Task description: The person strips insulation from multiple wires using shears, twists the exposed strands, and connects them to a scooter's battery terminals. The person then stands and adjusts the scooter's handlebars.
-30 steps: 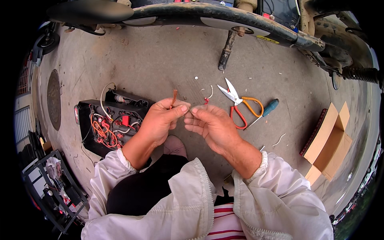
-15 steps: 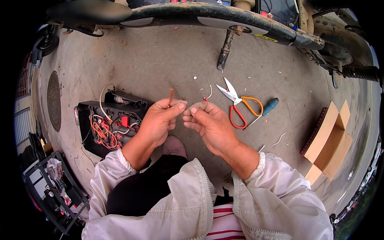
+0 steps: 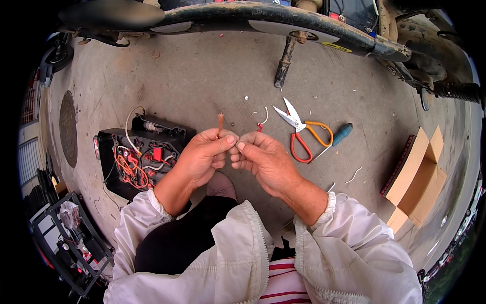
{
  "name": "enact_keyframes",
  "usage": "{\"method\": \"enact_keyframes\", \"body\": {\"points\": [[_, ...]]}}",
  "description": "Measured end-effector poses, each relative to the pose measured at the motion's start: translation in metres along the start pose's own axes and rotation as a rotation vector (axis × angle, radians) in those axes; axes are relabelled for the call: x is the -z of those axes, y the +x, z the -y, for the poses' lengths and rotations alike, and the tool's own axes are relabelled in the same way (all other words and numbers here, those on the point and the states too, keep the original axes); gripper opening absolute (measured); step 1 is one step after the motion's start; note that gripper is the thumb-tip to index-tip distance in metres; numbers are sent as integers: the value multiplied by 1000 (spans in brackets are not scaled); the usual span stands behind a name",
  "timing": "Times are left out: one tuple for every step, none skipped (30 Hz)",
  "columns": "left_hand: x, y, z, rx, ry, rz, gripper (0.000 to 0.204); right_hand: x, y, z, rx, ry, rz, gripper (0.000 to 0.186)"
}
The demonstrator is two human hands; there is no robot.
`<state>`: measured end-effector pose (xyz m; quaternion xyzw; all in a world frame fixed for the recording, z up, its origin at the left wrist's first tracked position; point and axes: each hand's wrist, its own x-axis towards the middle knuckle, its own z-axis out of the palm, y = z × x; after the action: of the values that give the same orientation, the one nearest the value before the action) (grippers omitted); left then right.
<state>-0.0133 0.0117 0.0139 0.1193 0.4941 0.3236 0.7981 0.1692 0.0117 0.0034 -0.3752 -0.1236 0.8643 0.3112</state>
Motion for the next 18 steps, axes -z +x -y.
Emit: {"method": "enact_keyframes", "body": {"points": [[0, 0, 0, -7, 14, 8, 13, 1, 0, 0, -6, -2, 3, 12], [-1, 0, 0, -14, 27, 16, 13, 1, 0, 0, -12, -3, 7, 13], [-2, -1, -1, -20, 41, 25, 13, 1, 0, 0, -27, 8, 13, 14], [-3, -1, -1, -25, 63, 6, 12, 0, -1, 1, -42, 19, 20, 15], [-4, -1, -1, -30, 83, -15, 13, 0, -1, 3, -60, 30, 28, 16], [-4, -1, -1, -35, 103, -36, 14, -1, -1, 5, -89, 29, 30, 16], [-3, -1, -1, -37, 105, -31, 13, -2, -1, 7, -119, 28, 33, 17], [-2, -1, 0, -37, 109, -23, 12, -2, -2, 7, -145, 27, 32, 17], [-1, -1, 1, -37, 113, -14, 11, 0, -2, 6, -158, 30, 36, 17], [0, -2, 2, -25, 161, -59, 11, 2, -1, 4, -171, 32, 40, 17], [1, -3, 2, -12, 212, -106, 11, 4, -1, 2, -184, 36, 46, 17], [2, -4, 2, 1, 262, -152, 11, 7, 0, -2, -204, 29, 52, 16], [5, -5, 4, -77, 386, -131, 11, 11, 1, -7, -225, 22, 58, 16], [9, -6, 7, -155, 508, -108, 11, 15, 2, -12, -246, 13, 64, 16], [12, -7, 9, -233, 630, -85, 11, 20, 3, -16, -284, 13, 78, 15], [13, -10, 9, -245, 732, -73, 10, 25, 3, -20, -321, 12, 93, 15], [14, -13, 8, -255, 833, -60, 9, 30, 4, -23, -361, 11, 108, 14], [15, -14, 8, -266, 933, -48, 8, 34, 4, -26, -373, 4, 116, 14]]}}
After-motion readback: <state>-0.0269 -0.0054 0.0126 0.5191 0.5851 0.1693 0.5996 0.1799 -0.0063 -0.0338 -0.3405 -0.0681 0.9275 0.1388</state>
